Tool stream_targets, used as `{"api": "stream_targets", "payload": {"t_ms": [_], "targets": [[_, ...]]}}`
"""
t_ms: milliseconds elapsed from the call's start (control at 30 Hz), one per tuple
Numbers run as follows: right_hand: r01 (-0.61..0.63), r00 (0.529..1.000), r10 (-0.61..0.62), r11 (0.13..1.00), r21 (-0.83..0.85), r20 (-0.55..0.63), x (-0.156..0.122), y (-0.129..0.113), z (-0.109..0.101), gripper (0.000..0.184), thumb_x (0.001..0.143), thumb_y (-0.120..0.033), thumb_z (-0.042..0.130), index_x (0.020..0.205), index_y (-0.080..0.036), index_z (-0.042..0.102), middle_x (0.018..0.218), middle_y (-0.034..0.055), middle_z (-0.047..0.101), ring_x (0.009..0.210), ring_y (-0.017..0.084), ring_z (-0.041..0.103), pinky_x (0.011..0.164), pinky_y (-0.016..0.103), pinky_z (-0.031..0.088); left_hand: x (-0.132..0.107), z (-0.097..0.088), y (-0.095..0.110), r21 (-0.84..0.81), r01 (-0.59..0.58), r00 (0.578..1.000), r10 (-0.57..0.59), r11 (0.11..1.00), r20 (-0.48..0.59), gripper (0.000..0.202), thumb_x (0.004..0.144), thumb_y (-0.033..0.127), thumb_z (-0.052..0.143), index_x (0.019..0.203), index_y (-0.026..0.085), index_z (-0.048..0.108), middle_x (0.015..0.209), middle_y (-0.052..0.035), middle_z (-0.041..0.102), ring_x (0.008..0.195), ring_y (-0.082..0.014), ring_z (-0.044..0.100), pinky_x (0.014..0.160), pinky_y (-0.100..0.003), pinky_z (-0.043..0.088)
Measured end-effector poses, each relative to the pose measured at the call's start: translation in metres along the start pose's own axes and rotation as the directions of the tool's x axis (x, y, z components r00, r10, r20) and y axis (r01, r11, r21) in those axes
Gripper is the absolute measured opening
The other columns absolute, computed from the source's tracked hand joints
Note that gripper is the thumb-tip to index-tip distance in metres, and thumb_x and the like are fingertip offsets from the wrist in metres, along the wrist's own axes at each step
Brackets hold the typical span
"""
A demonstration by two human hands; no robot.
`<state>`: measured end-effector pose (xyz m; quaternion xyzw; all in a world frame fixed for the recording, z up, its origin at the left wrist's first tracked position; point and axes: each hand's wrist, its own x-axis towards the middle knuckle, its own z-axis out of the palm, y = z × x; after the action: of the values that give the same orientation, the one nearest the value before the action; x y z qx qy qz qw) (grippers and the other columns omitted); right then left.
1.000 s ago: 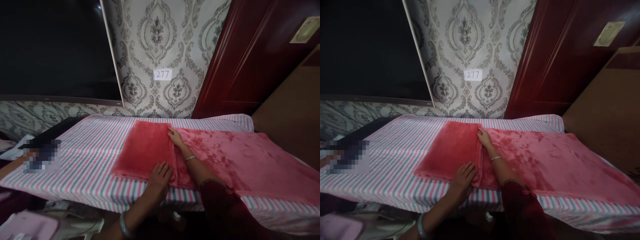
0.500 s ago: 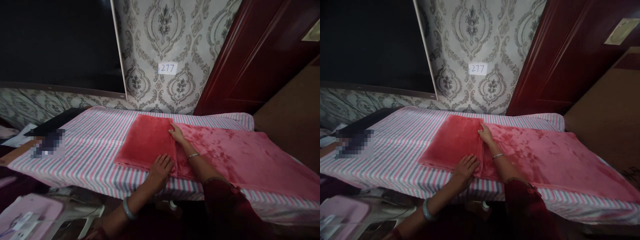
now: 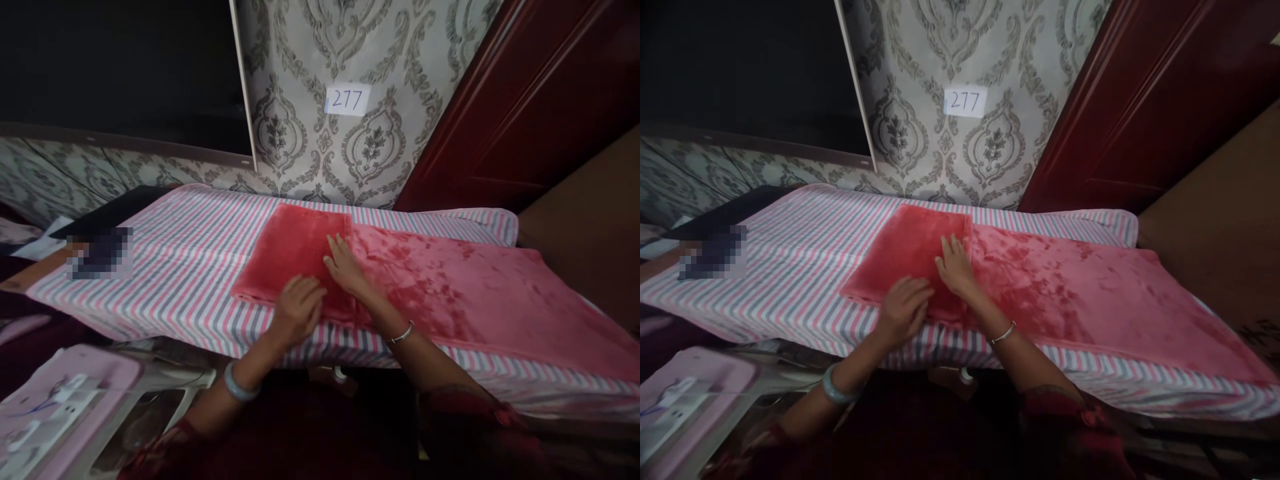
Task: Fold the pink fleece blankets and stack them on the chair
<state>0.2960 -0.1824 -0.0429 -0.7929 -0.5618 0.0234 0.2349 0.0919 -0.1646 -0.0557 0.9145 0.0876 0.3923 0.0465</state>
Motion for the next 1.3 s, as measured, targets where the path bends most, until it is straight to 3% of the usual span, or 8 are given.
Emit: {"api": "stream_targets", "payload": {"t_ms": [67,133,233,467,700,900,1133,1300], "targets": [[-0.023,0.999,0.024,0.999,-0.029,0.028,-0.016,-0.003,0.006,0.067,0.101,-0.041,0.038,0.161,-0.011,0.03,0.169,0.0167,0.022,0.157,0.03,0.018,0.125,0.05,0.02,0.002,-0.012,-0.018,0.173,0.186,0.976,-0.202,0.967,0.076,0.041,0.097,0.026,0.049,0.134,0.016,0.064,0.137,-0.0178,0.066,0.136,-0.0311,0.055,0.119,-0.058,0.034],[-0.051,0.996,0.055,0.997,-0.065,0.063,-0.029,-0.003,0.012,0.071,0.102,-0.048,0.039,0.161,-0.011,0.029,0.169,0.0166,0.02,0.157,0.03,0.016,0.126,0.051,0.016,0.001,-0.019,-0.033,0.322,0.31,0.913,-0.375,0.895,0.162,0.054,0.096,0.037,0.05,0.143,0.011,0.057,0.151,-0.0226,0.053,0.146,-0.0381,0.042,0.121,-0.065,0.025],[-0.05,0.995,0.059,0.992,-0.118,0.077,-0.04,0.001,0.02,0.076,0.102,-0.054,0.039,0.162,-0.009,0.028,0.17,0.0165,0.017,0.158,0.028,0.011,0.127,0.048,0.009,-0.008,-0.019,-0.044,0.438,0.363,0.826,-0.501,0.823,0.257,0.065,0.097,0.045,0.048,0.149,0.008,0.05,0.159,-0.0253,0.041,0.15,-0.0421,0.033,0.12,-0.069,0.02],[-0.014,0.999,0.018,0.995,-0.097,0.042,-0.042,0.006,0.028,0.079,0.101,-0.059,0.037,0.162,-0.009,0.028,0.17,0.0164,0.017,0.158,0.028,0.012,0.127,0.049,0.008,-0.016,-0.013,-0.041,0.476,0.347,0.791,-0.525,0.808,0.315,0.065,0.099,0.048,0.044,0.153,0.011,0.046,0.162,-0.0236,0.037,0.152,-0.0397,0.031,0.12,-0.067,0.02],[0.018,0.999,-0.015,0.997,0.073,-0.031,-0.035,0.024,0.028,0.07,0.1,-0.042,0.038,0.16,-0.007,0.031,0.164,0.0184,0.034,0.153,0.027,0.029,0.125,0.048,0.022,0.0,-0.038,-0.055,0.388,0.419,0.79,-0.54,0.821,0.29,0.054,0.102,0.041,0.039,0.146,0.013,0.053,0.156,-0.0187,0.048,0.148,-0.0324,0.041,0.121,-0.059,0.029],[-0.03,0.989,0.03,1.0,0.005,-0.144,-0.021,0.021,0.013,0.068,0.094,-0.024,0.036,0.159,-0.007,0.032,0.166,0.0174,0.031,0.155,0.027,0.023,0.125,0.05,0.021,0.029,-0.043,-0.08,0.444,0.429,0.74,-0.587,0.787,0.327,0.064,0.101,0.044,0.042,0.157,0.012,0.038,0.167,-0.0192,0.029,0.155,-0.0331,0.026,0.124,-0.059,0.023],[-0.064,0.994,0.079,0.981,-0.184,0.071,-0.023,0.005,0.017,0.074,0.101,-0.05,0.039,0.161,-0.008,0.028,0.17,0.0165,0.019,0.158,0.027,0.01,0.126,0.049,0.011,0.022,-0.015,-0.091,0.494,0.318,0.714,-0.547,0.81,0.438,0.068,0.102,0.049,0.043,0.16,0.014,0.034,0.168,-0.0189,0.023,0.157,-0.0336,0.018,0.122,-0.061,0.025],[-0.07,0.993,0.087,0.982,-0.178,0.086,-0.026,0.006,0.018,0.074,0.103,-0.052,0.037,0.162,-0.009,0.027,0.171,0.0151,0.016,0.158,0.027,0.01,0.126,0.049,0.01,0.017,-0.014,-0.096,0.479,0.33,0.705,-0.55,0.813,0.449,0.069,0.102,0.05,0.042,0.16,0.015,0.033,0.169,-0.0177,0.022,0.157,-0.0332,0.017,0.121,-0.06,0.028]]}}
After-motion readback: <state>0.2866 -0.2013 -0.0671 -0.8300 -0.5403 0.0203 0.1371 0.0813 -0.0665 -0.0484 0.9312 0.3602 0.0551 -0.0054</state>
